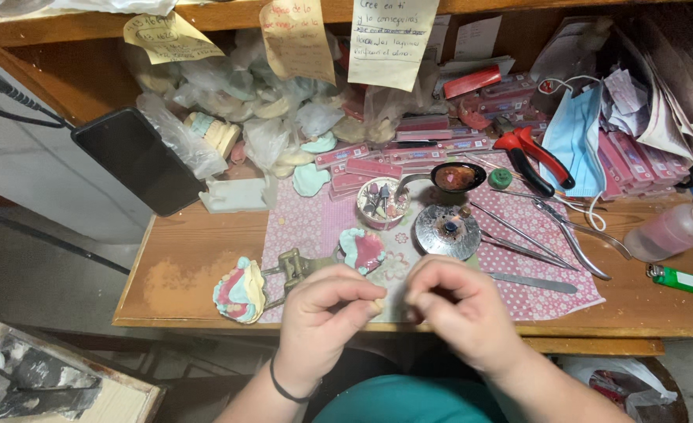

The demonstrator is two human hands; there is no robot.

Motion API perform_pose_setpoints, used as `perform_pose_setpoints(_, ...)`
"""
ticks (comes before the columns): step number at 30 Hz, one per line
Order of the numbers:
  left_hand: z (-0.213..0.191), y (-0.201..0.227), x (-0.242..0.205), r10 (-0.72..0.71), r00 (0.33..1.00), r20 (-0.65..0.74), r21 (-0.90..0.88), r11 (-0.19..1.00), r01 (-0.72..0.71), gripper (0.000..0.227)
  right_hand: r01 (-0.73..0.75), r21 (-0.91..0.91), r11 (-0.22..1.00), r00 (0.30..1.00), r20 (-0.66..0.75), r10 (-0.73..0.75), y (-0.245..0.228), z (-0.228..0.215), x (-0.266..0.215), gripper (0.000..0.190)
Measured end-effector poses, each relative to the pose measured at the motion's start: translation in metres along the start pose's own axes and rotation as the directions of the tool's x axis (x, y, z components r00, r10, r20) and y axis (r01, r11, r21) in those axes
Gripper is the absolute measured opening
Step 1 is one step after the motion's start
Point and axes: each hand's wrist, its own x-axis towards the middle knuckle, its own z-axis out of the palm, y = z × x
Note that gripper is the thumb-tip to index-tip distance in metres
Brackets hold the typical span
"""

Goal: The person works on a dental mold clamped to a table, using a metal tool to shape and smooth pink material on the mold. They repeatedly pick up and set down the tool, then handle a small piece of material with their fingers before returning to the mold.

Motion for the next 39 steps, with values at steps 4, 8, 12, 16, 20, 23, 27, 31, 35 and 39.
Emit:
perform_pose_setpoints(4, -0.009, -0.004, -0.004, 0.000, 0.999, -0.054, -0.029, 1.000, -0.002, 0.010, 0.093, -0.248, 0.964, 0.989, -0.085, -0.117, -0.005, -0.047, 0.015, 0.019)
perform_pose_setpoints(8, -0.015, -0.004, -0.007, -0.051, 0.994, -0.102, -0.016, 0.999, 0.049, 0.008, 0.055, -0.705, 0.707, 0.965, -0.143, -0.219, -0.005, -0.099, 0.044, 0.026)
perform_pose_setpoints(12, -0.013, -0.002, -0.008, -0.020, 0.994, -0.103, -0.070, 0.997, 0.012, 0.008, 0.082, -0.876, 0.475, 0.970, -0.040, -0.242, 0.000, -0.117, 0.066, 0.013)
perform_pose_setpoints(16, -0.015, -0.001, -0.008, -0.001, 0.995, -0.098, -0.015, 1.000, 0.000, 0.007, 0.061, -0.896, 0.440, 0.978, -0.034, -0.205, 0.012, -0.122, 0.074, 0.019)
perform_pose_setpoints(20, -0.019, 0.000, -0.011, -0.014, 0.994, -0.110, 0.018, 1.000, 0.016, 0.008, -0.001, -0.910, 0.415, 0.955, -0.124, -0.271, 0.023, -0.126, 0.079, 0.008)
perform_pose_setpoints(23, -0.021, 0.000, -0.012, -0.017, 0.992, -0.122, 0.037, 0.999, 0.022, 0.008, -0.061, -0.886, 0.459, 0.946, -0.198, -0.256, 0.027, -0.129, 0.079, 0.020)
perform_pose_setpoints(27, -0.024, 0.002, -0.014, 0.010, 0.990, -0.144, 0.106, 0.994, 0.005, 0.007, -0.052, -0.842, 0.537, 0.923, -0.246, -0.296, 0.012, -0.130, 0.070, 0.007)
perform_pose_setpoints(31, -0.025, 0.002, -0.020, 0.051, 0.988, -0.144, 0.135, 0.990, -0.031, 0.008, -0.064, -0.805, 0.589, 0.904, -0.297, -0.307, -0.009, -0.093, 0.032, 0.018)
perform_pose_setpoints(35, -0.019, 0.009, -0.032, 0.081, 0.992, -0.092, 0.224, 0.973, -0.058, 0.009, -0.009, -0.494, 0.870, 0.997, -0.066, -0.028, -0.001, -0.026, -0.006, 0.014)
perform_pose_setpoints(39, -0.015, 0.017, -0.044, 0.186, 0.980, 0.070, 0.460, 0.866, -0.197, 0.012, -0.158, -0.185, 0.970, 0.967, 0.171, 0.190, 0.024, 0.023, -0.027, 0.016)
